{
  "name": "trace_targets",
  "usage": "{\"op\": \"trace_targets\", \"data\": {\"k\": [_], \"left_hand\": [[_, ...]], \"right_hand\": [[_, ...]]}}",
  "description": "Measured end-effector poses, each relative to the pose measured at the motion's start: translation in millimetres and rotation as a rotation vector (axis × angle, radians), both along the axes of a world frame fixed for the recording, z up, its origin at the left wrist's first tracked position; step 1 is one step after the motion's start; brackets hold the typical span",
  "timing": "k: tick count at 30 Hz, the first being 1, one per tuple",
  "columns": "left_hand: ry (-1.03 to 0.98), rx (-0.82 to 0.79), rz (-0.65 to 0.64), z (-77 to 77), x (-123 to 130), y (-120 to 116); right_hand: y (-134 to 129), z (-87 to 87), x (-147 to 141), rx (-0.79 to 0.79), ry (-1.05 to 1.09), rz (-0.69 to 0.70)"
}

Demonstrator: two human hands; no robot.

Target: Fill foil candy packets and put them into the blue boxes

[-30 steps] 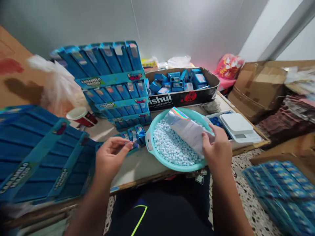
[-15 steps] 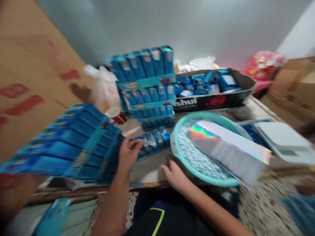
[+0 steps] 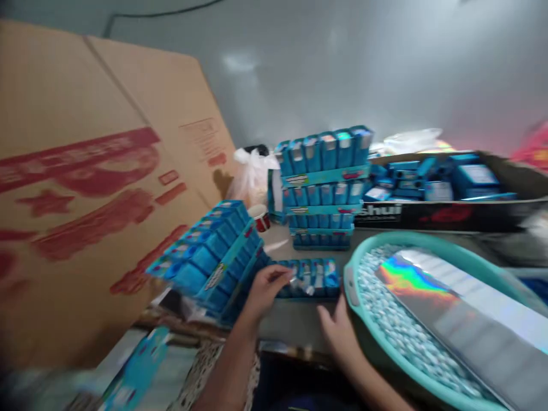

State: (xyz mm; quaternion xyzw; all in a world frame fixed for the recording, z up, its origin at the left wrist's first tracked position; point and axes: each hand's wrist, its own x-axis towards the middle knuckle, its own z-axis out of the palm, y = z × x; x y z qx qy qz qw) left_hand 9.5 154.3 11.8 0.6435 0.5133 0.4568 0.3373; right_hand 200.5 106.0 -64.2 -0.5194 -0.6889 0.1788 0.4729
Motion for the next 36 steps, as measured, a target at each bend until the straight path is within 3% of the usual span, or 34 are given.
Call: {"op": "trace_targets", "data": {"k": [2,4,7,9,12,15,21,28,32,36], "left_hand": [[-0.09,-0.057,-0.003,12.0,-5.0,4.1],[-0.167,-0.121,0.032,23.9,-5.0,8.6],[-0.152,-0.179,0.038,40.9,1.6,9.1],[-0.103,-0.209,0.027,50.0,6.6,5.9],[-0.045,-0.24,-0.001,57.9,11.4,0.7],[0.014,-0.24,-0.058,59.7,14.1,-0.9],[0.14,-0.261,-0.224,51.1,25.1,9.5],[0.188,-0.306,-0.333,36.6,38.3,25.3],[0.349,-0.264,-0.335,33.9,39.7,31.8],[0.479,-0.223,-0.285,30.2,42.1,37.1]], "right_hand": [[-17.2,1.8,-2.4,-0.173,0.058,-0.079],[-30.9,15.9,0.1,-0.318,-0.001,0.011],[-43.3,51.9,12.6,-0.502,-0.225,0.202],[-44.3,72.8,22.1,-0.524,-0.263,0.248],[-36.8,85.7,31.3,-0.377,-0.092,0.168],[-25.4,82.6,33.0,-0.289,0.079,0.092],[-8.1,65.2,15.1,-0.395,0.403,0.214],[-5.5,33.4,-17.4,-0.334,0.868,0.264],[-2.6,18.5,-25.9,-0.336,0.939,0.21],[1.1,5.7,-32.0,-0.325,0.878,0.116]]}}
